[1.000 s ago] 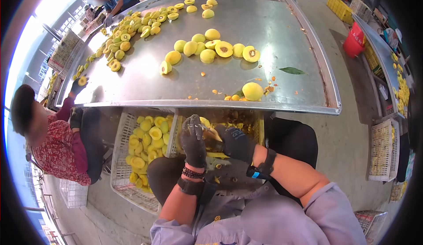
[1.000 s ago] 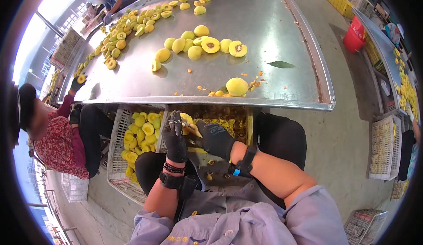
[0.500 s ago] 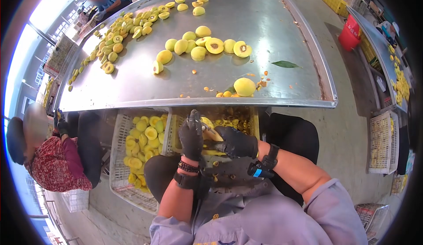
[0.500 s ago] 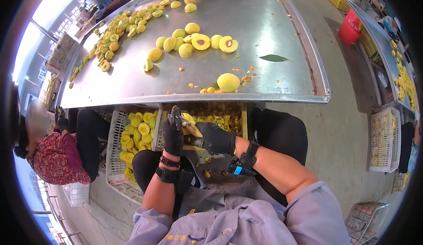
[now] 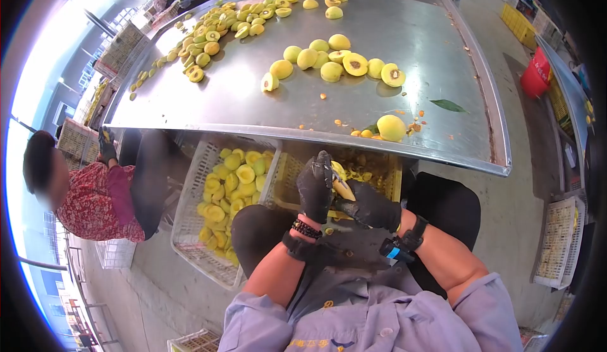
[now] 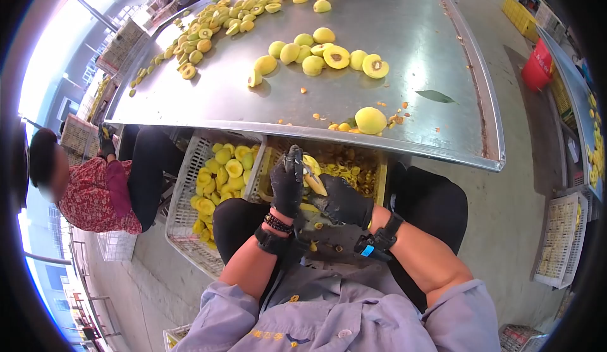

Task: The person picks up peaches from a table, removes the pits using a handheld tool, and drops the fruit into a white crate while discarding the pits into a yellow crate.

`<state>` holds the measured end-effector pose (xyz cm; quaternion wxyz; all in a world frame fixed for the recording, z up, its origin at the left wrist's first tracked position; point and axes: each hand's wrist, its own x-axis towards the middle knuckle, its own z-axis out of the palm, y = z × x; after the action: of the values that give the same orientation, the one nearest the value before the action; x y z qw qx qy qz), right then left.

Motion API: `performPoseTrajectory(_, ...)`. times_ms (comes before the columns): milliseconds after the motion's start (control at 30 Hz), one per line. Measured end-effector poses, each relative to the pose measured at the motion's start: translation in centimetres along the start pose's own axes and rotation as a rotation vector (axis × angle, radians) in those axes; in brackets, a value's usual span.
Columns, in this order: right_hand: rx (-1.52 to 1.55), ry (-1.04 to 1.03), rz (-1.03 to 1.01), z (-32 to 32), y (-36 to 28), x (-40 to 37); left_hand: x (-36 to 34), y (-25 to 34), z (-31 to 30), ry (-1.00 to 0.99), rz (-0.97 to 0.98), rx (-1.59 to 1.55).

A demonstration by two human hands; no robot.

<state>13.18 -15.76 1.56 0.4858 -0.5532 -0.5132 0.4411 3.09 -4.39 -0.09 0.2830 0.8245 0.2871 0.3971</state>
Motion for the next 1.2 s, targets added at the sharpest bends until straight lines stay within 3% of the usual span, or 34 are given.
performPoseTrajectory(100,0.087,-0.015,0.107,-0.1,-0.3,-0.1,0.5,1.8,-0.7,-0.024,-0.175,-0.168)
performPoseTrajectory(167,0.174,-0.008,0.115,0.0,-0.2,-0.3,0.7,1.7,-0.6,-0.016,-0.179,-0.11)
performPoseTrajectory(267,0.279,-0.016,0.065,0.4,1.7,0.1,0.9,1.3,-0.9,-0.107,0.07,0.277)
performPoseTrajectory(300,0.171,-0.019,0.02,0.2,1.2,0.1,0.8,0.9,-1.2,-0.154,0.199,0.456)
performPoseTrajectory(367,-0.052,-0.029,-0.07,-0.1,-0.4,0.5,0.3,-1.1,-0.4,-0.068,0.228,0.414)
performPoseTrajectory(433,-0.204,0.001,0.05,0.3,0.5,0.8,-0.3,-2.1,-0.3,-0.018,0.321,0.454)
performPoseTrajectory(500,-0.273,0.017,0.121,0.3,-0.1,0.4,-0.7,-2.8,-0.4,-0.127,0.139,0.303)
performPoseTrajectory(633,-0.08,0.029,-0.11,0.3,0.4,0.1,-0.6,-2.6,0.0,-0.081,0.036,0.167)
performPoseTrajectory(700,0.022,-0.022,-0.052,-0.1,0.3,-0.2,-0.2,-1.6,0.0,-0.041,0.154,0.307)
performPoseTrajectory(733,0.073,-0.047,-0.025,-0.2,-0.2,-0.3,0.0,-0.7,0.1,-0.101,-0.211,-0.043)
performPoseTrajectory(833,0.459,-0.034,0.15,-0.3,-1.3,-0.9,0.8,0.8,0.0,-0.074,-0.13,-0.062)
performPoseTrajectory(933,0.542,-0.061,0.108,0.0,1.0,-0.4,0.9,-0.3,0.6,0.03,0.237,0.17)
performPoseTrajectory(1000,0.522,-0.072,0.19,0.1,1.7,-0.6,0.4,-0.4,0.6,-0.059,0.028,0.048)
performPoseTrajectory(1067,0.504,-0.091,0.22,-0.1,1.5,-0.5,0.6,-0.1,0.2,-0.131,-0.046,0.046)
performPoseTrajectory(1133,0.491,-0.125,0.209,-0.2,1.3,-0.6,0.9,0.3,-0.4,-0.183,-0.001,0.166)
performPoseTrajectory(1200,0.555,-0.106,0.199,-0.2,0.5,-0.8,1.2,-0.9,-0.9,-0.249,0.073,0.082)
